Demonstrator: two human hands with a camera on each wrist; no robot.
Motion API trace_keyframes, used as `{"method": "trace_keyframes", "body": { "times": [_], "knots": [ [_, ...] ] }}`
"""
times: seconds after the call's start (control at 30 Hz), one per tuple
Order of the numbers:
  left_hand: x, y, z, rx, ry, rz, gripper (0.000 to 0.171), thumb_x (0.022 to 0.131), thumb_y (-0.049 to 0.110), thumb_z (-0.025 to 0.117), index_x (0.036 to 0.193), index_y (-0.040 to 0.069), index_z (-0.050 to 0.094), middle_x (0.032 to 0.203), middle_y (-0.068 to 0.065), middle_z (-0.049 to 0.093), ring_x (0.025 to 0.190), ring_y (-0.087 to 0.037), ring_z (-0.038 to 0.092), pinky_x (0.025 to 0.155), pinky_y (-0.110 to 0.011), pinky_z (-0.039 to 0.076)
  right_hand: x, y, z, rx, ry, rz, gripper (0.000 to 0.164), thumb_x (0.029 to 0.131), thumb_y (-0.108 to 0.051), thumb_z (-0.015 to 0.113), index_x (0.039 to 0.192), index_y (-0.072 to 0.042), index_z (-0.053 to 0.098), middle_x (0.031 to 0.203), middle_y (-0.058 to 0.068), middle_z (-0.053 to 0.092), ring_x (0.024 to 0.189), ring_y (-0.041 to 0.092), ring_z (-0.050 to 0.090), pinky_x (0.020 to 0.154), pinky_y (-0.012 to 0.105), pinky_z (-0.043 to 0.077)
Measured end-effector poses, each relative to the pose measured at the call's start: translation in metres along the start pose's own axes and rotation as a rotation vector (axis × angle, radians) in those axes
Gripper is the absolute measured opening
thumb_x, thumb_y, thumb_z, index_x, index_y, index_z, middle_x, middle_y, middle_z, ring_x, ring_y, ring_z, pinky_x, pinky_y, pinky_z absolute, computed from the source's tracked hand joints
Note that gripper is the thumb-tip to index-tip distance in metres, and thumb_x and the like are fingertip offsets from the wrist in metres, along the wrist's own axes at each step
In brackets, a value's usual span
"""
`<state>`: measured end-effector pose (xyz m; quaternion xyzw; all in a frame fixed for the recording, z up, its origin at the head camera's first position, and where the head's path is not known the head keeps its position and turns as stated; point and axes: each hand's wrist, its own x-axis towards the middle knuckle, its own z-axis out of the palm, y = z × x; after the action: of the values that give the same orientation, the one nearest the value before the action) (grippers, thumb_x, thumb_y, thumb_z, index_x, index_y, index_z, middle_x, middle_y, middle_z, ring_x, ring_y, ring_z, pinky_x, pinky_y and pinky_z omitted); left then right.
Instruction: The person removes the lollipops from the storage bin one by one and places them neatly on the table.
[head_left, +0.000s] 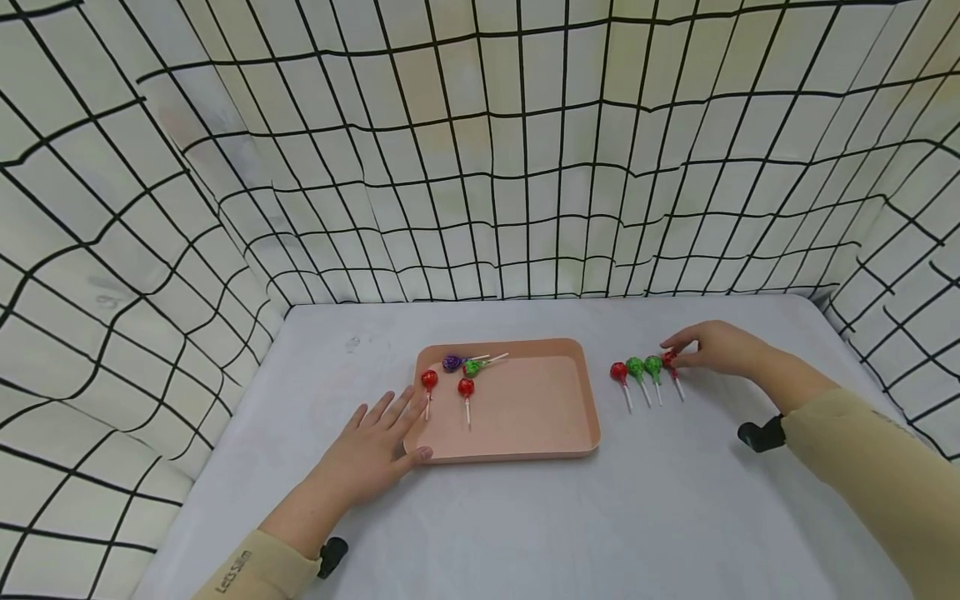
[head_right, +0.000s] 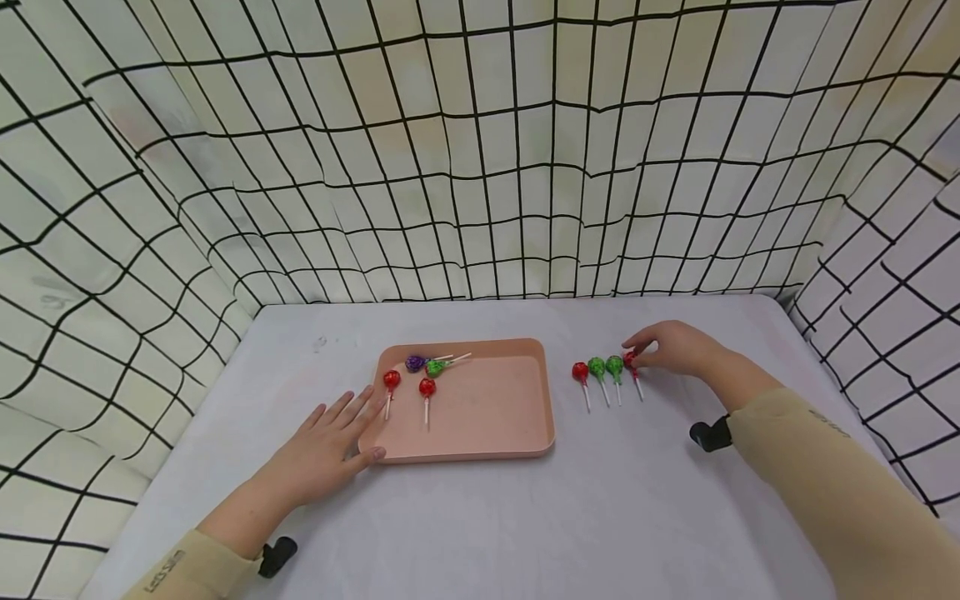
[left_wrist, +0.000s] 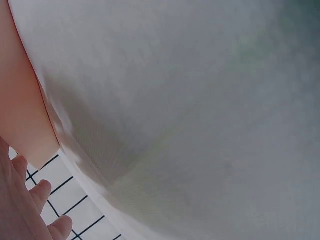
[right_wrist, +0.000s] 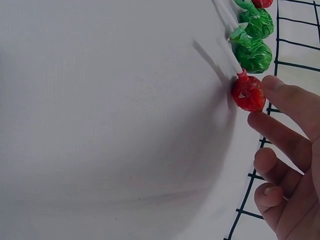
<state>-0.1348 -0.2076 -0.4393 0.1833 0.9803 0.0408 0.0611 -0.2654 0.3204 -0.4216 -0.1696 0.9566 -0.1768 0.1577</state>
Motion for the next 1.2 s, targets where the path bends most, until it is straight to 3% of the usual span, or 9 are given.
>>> {"method": "trace_keyframes", "body": {
  "times": [0.2, 0.63, 1.2],
  "knots": [
    [0.0, 0.0, 0.003, -0.01, 0.003, -0.006, 0.082, 0.095, 0.065, 0.048, 0.16, 0.022, 0.022, 0.165, -0.003, 0.019, 0.149, -0.036, 0.019, 0.117, -0.062, 0.015, -0.001, -0.002, -0.003, 0.008, 0.008, 0.003, 0.038, 0.092, -0.028, 0.072, 0.125, -0.009, 0.07, 0.125, 0.017, 0.066, 0.12, 0.041, 0.055, 0.097, 0.058, 0.047],
    [0.0, -0.001, 0.004, 0.007, 0.006, -0.003, 0.083, 0.095, 0.069, 0.044, 0.16, 0.022, 0.022, 0.165, -0.004, 0.019, 0.149, -0.036, 0.018, 0.117, -0.062, 0.014, 0.004, -0.013, -0.006, 0.023, 0.02, 0.0, 0.039, 0.092, -0.03, 0.072, 0.126, -0.012, 0.07, 0.125, 0.014, 0.067, 0.113, 0.033, 0.058, 0.089, 0.049, 0.053],
    [0.002, 0.002, 0.001, 0.022, -0.006, -0.001, 0.082, 0.095, 0.066, 0.048, 0.16, 0.023, 0.022, 0.165, -0.004, 0.019, 0.15, -0.035, 0.017, 0.117, -0.062, 0.014, 0.025, -0.058, -0.007, 0.034, -0.013, -0.018, 0.036, 0.092, -0.032, 0.072, 0.125, -0.019, 0.071, 0.128, 0.008, 0.066, 0.122, 0.032, 0.054, 0.097, 0.053, 0.049]
  ]
}}
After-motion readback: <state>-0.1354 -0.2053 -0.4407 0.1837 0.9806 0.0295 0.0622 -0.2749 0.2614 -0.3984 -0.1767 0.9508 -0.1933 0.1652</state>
